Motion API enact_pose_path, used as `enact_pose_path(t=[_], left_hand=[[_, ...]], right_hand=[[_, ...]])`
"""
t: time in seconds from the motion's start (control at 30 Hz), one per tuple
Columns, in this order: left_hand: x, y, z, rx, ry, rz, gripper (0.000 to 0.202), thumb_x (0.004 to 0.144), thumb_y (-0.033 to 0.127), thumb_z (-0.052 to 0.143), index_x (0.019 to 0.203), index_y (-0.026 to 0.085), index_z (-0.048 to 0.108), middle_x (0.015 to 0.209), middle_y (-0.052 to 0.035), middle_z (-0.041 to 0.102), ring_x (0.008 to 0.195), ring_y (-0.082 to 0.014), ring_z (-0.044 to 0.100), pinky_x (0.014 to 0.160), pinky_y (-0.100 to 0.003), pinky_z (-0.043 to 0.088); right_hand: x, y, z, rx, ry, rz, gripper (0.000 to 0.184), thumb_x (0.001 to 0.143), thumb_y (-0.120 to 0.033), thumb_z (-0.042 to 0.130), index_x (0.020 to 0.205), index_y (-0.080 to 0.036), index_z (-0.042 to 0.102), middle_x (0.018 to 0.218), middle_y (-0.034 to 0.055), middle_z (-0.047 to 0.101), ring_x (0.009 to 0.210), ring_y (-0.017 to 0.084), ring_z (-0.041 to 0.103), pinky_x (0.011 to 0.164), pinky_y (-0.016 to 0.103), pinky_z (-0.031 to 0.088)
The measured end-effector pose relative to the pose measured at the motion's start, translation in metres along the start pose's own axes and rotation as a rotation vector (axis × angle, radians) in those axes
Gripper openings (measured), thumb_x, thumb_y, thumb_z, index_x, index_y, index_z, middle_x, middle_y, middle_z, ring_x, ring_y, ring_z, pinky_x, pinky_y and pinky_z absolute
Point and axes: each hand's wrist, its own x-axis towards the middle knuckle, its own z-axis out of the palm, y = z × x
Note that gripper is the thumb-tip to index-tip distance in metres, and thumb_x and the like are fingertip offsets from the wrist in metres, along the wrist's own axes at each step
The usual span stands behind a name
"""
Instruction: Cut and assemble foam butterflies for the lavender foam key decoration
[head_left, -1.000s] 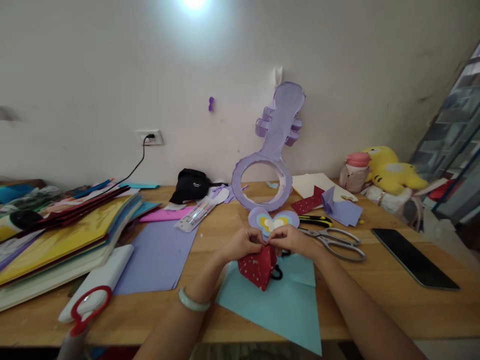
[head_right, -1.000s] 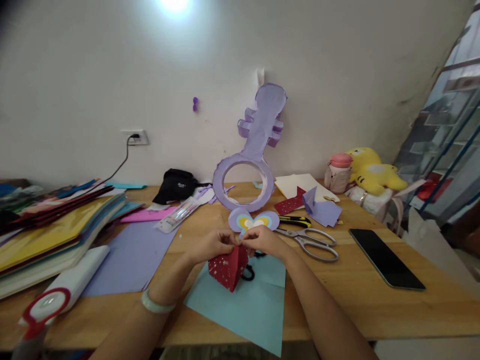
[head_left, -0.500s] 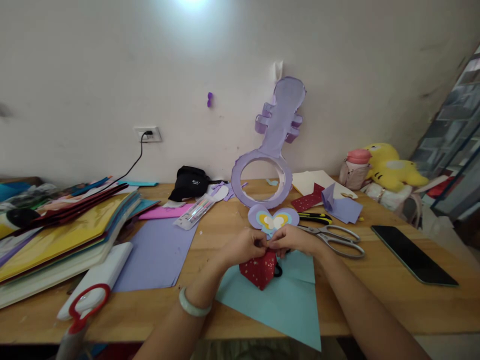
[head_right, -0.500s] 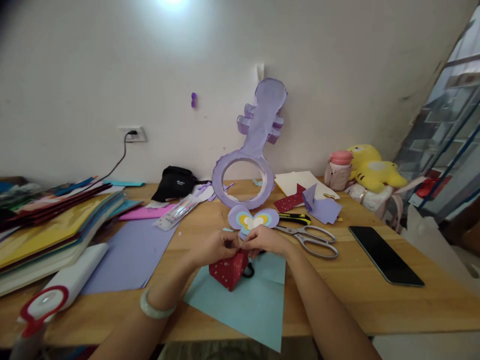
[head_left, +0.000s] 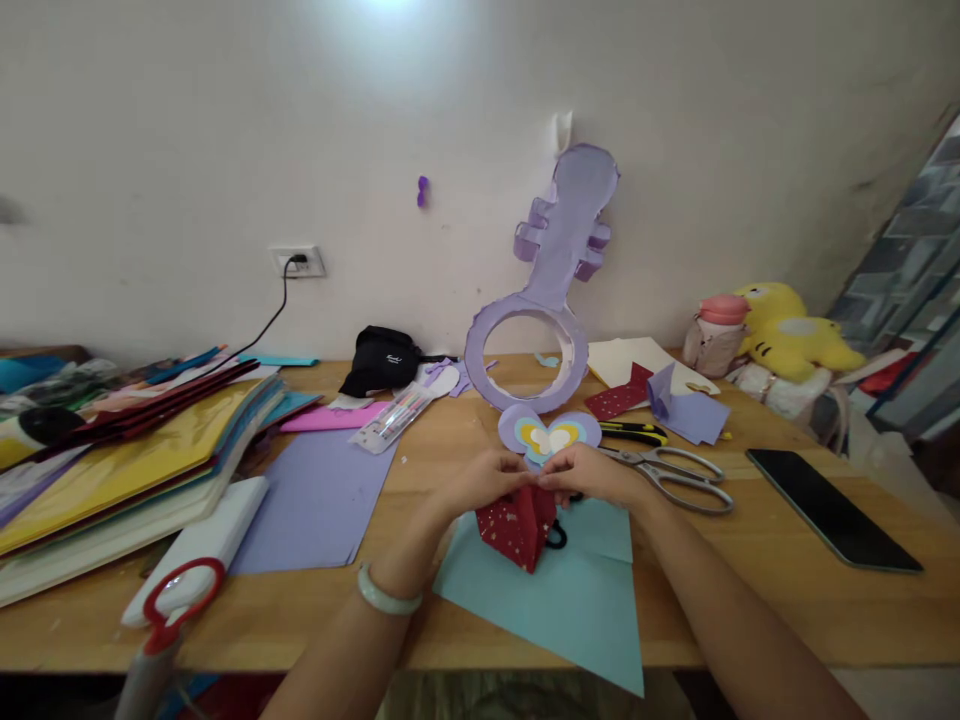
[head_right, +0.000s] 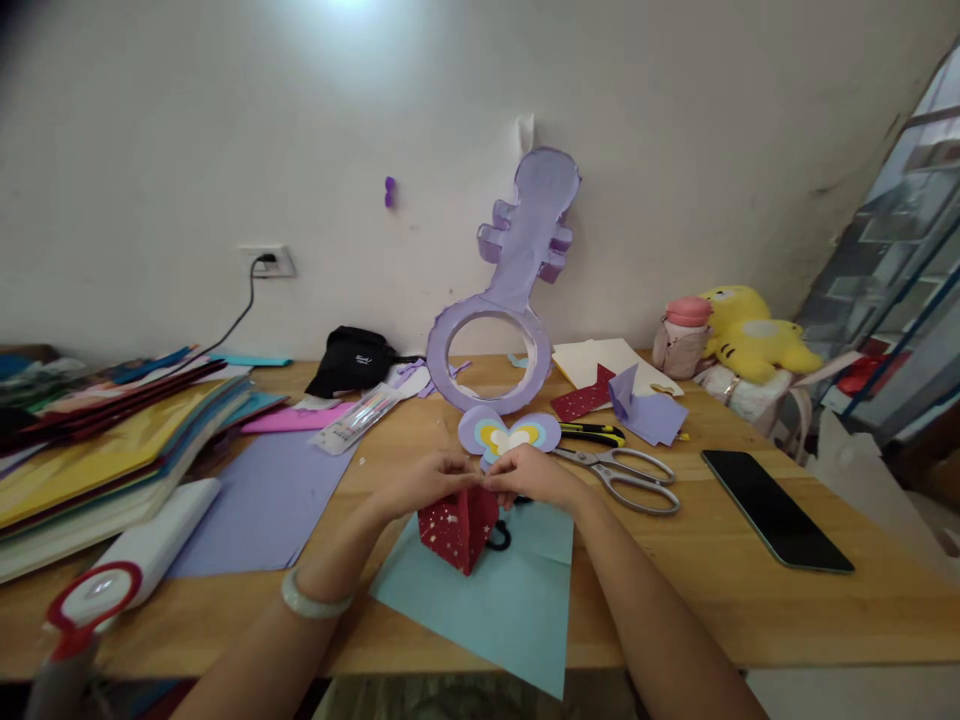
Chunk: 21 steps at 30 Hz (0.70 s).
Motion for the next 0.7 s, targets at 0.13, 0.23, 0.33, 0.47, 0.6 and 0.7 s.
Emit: enact_pose_path(t=[0.13, 0.23, 0.33, 0.47, 0.6, 0.7], left_hand=[[-0.0008, -0.0002, -0.0025, -0.035, -0.044, -0.02, 0.03, 0.082, 0.039, 0.058, 0.066, 0.015, 0.066, 0.059, 0.0032, 0.053, 0.055, -0.0111, 0.043, 0.053, -0.025, 0.032], [-0.0018, 0.0001, -0.0037, -0.045, -0.054, -0.011, 0.028, 0.08, 0.039, 0.06, 0.065, 0.016, 0.068, 0.059, 0.0027, 0.055, 0.055, -0.0111, 0.044, 0.053, -0.024, 0.033], [-0.0031, 0.0016, -0.0053, -0.047, -0.082, 0.022, 0.027, 0.078, 0.039, 0.062, 0.07, 0.015, 0.072, 0.063, 0.0008, 0.061, 0.058, -0.0122, 0.046, 0.057, -0.025, 0.037], [-0.0056, 0.0056, -0.0074, -0.017, -0.101, 0.036, 0.023, 0.077, 0.032, 0.062, 0.067, 0.016, 0.074, 0.063, 0.0011, 0.061, 0.058, -0.0111, 0.044, 0.057, -0.024, 0.036], [-0.0064, 0.0064, -0.0078, -0.046, -0.113, 0.002, 0.018, 0.074, 0.027, 0.063, 0.066, 0.017, 0.075, 0.062, 0.0018, 0.061, 0.057, -0.0111, 0.044, 0.056, -0.024, 0.035], [-0.0047, 0.0025, -0.0074, -0.149, -0.13, -0.039, 0.017, 0.07, 0.027, 0.063, 0.069, 0.016, 0.075, 0.062, 0.0012, 0.063, 0.057, -0.0117, 0.046, 0.055, -0.024, 0.035]], right_hand=[[0.0005, 0.0007, 0.0007, -0.023, 0.004, -0.022, 0.029, 0.076, -0.045, 0.071, 0.064, -0.019, 0.066, 0.052, -0.0017, 0.061, 0.049, 0.011, 0.055, 0.048, 0.021, 0.037], [-0.0001, -0.0003, 0.0012, -0.036, -0.002, -0.039, 0.031, 0.076, -0.046, 0.07, 0.063, -0.019, 0.065, 0.052, -0.0015, 0.06, 0.05, 0.012, 0.056, 0.048, 0.022, 0.038], [-0.0011, -0.0016, 0.0014, -0.039, -0.03, -0.046, 0.029, 0.078, -0.044, 0.069, 0.064, -0.019, 0.065, 0.054, -0.0013, 0.061, 0.051, 0.012, 0.056, 0.05, 0.022, 0.04], [-0.002, -0.003, 0.0019, -0.045, -0.028, -0.046, 0.026, 0.078, -0.041, 0.068, 0.065, -0.018, 0.066, 0.054, -0.0018, 0.06, 0.051, 0.012, 0.056, 0.051, 0.023, 0.041], [-0.003, -0.0055, 0.0028, -0.047, 0.0, -0.049, 0.024, 0.077, -0.039, 0.07, 0.065, -0.018, 0.067, 0.053, -0.0021, 0.06, 0.05, 0.011, 0.054, 0.05, 0.022, 0.039], [-0.0038, -0.0074, 0.0037, -0.046, 0.016, -0.037, 0.025, 0.077, -0.04, 0.07, 0.065, -0.018, 0.067, 0.053, -0.002, 0.059, 0.049, 0.011, 0.052, 0.049, 0.022, 0.038]])
